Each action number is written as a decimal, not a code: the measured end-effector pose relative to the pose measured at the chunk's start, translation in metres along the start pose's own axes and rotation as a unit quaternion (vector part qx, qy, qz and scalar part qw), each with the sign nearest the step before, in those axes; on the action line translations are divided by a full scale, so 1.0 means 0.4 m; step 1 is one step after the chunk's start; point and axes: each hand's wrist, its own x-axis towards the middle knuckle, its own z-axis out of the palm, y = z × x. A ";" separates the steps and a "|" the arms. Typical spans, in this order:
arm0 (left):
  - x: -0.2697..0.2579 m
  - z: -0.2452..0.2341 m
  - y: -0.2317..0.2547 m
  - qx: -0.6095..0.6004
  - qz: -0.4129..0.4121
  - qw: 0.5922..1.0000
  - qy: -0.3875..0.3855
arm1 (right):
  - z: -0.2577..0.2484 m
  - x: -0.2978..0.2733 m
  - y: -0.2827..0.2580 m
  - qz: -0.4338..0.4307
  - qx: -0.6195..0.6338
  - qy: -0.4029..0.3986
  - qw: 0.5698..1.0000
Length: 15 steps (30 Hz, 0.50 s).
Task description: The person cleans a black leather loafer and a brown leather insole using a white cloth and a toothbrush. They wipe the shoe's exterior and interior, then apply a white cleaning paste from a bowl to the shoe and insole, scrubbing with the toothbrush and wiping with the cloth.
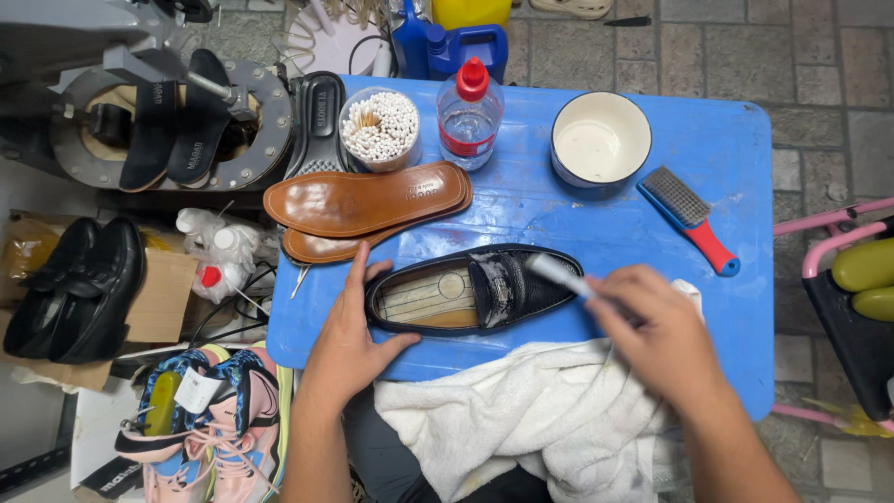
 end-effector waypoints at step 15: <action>-0.029 0.119 0.214 -0.152 0.055 0.987 -0.017 | -0.042 0.056 0.115 -0.107 -0.263 0.124 0.951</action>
